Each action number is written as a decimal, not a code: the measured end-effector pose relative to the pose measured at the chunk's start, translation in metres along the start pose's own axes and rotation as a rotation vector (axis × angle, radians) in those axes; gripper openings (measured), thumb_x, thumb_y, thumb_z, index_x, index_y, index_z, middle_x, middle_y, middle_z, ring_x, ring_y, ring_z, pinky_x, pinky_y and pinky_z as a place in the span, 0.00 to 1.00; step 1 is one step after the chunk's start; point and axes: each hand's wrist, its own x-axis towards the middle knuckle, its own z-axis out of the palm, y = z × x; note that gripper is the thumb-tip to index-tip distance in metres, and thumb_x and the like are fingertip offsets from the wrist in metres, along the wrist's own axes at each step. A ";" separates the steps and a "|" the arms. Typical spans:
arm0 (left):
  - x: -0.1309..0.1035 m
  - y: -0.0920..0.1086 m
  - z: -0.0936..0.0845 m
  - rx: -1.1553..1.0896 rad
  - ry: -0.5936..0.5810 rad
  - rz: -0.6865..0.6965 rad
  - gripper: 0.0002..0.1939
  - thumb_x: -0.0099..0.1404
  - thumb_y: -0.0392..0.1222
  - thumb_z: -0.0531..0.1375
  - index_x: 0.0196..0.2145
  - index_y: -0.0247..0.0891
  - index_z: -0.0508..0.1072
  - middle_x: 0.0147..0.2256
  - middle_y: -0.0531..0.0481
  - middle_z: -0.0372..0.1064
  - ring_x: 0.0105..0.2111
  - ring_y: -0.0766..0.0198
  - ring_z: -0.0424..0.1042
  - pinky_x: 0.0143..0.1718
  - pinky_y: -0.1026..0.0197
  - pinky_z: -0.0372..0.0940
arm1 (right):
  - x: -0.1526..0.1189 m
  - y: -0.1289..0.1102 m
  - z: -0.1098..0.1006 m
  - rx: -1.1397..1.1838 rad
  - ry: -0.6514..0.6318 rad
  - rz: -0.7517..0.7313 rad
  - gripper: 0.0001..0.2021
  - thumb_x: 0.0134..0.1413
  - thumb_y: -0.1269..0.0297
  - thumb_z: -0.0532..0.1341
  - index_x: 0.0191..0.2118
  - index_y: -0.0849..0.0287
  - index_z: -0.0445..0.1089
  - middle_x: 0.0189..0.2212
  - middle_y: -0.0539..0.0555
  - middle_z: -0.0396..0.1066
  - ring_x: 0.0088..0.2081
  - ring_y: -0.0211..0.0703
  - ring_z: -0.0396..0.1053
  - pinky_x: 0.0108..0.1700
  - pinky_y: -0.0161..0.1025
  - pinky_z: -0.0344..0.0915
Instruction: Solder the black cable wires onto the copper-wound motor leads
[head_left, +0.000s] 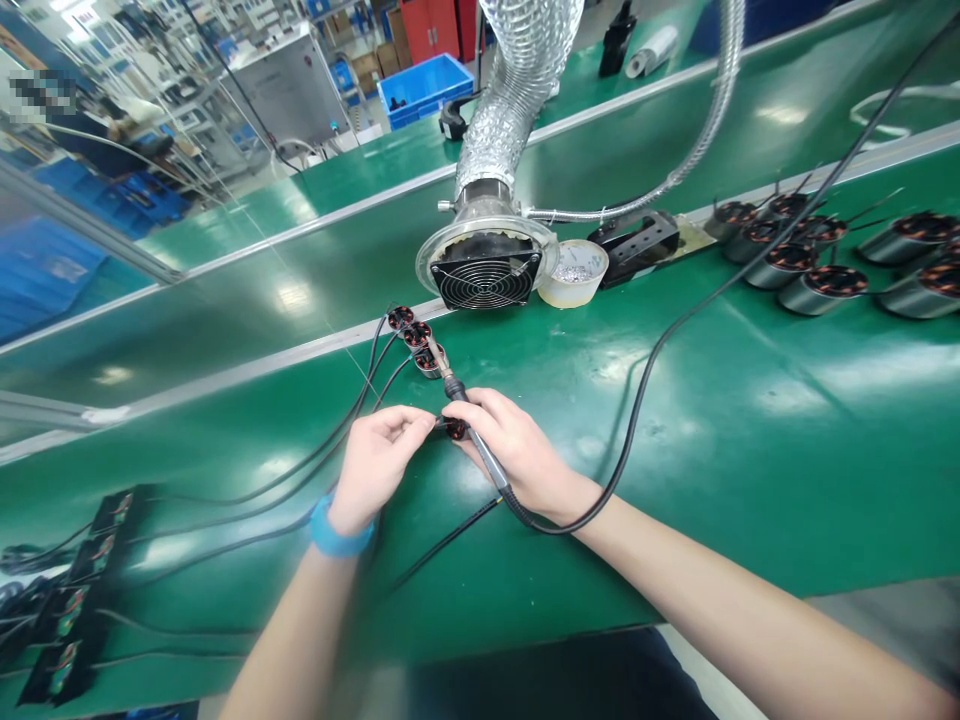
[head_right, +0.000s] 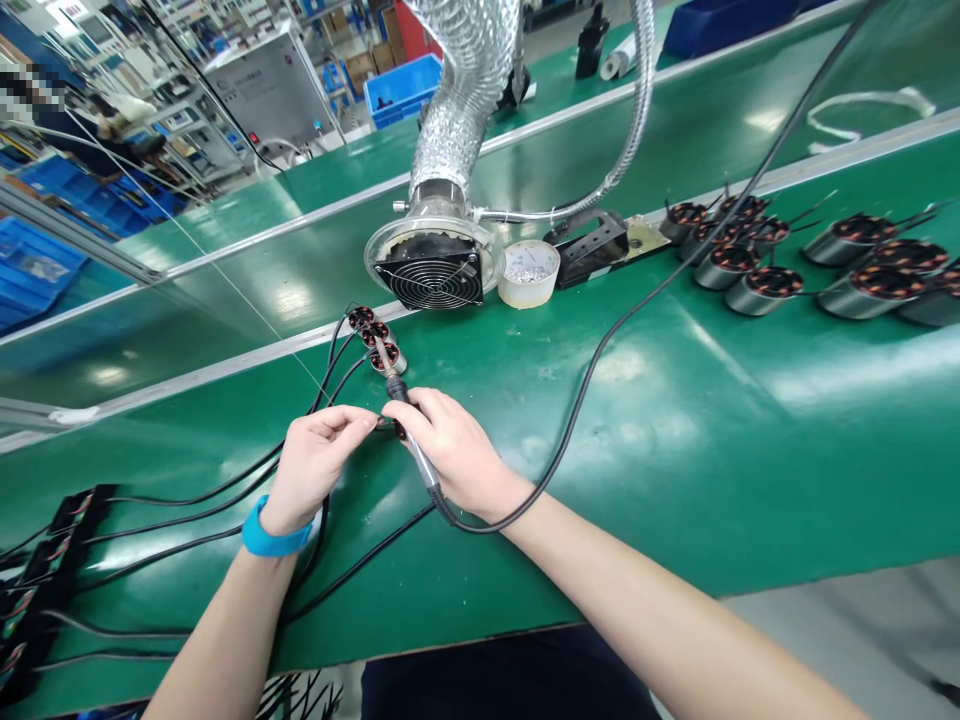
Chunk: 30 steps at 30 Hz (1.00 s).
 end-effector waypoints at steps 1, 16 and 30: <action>0.000 0.000 0.000 -0.004 -0.003 0.001 0.12 0.61 0.48 0.66 0.31 0.34 0.79 0.32 0.48 0.78 0.33 0.63 0.73 0.38 0.63 0.67 | 0.000 0.000 0.000 0.002 0.000 0.000 0.15 0.66 0.73 0.53 0.56 0.57 0.61 0.48 0.61 0.65 0.47 0.50 0.67 0.48 0.48 0.70; 0.000 0.002 0.001 -0.053 -0.079 -0.062 0.14 0.59 0.49 0.68 0.33 0.34 0.76 0.25 0.54 0.67 0.25 0.70 0.62 0.28 0.67 0.57 | 0.002 -0.001 -0.002 0.006 0.022 -0.003 0.15 0.63 0.75 0.55 0.54 0.57 0.61 0.46 0.60 0.65 0.45 0.49 0.68 0.46 0.47 0.70; -0.002 0.008 -0.006 0.080 -0.190 -0.006 0.17 0.64 0.52 0.62 0.26 0.35 0.70 0.23 0.54 0.62 0.25 0.68 0.59 0.27 0.65 0.54 | -0.001 0.001 -0.003 0.153 -0.017 0.008 0.19 0.62 0.74 0.57 0.57 0.55 0.59 0.48 0.60 0.65 0.47 0.47 0.68 0.48 0.44 0.70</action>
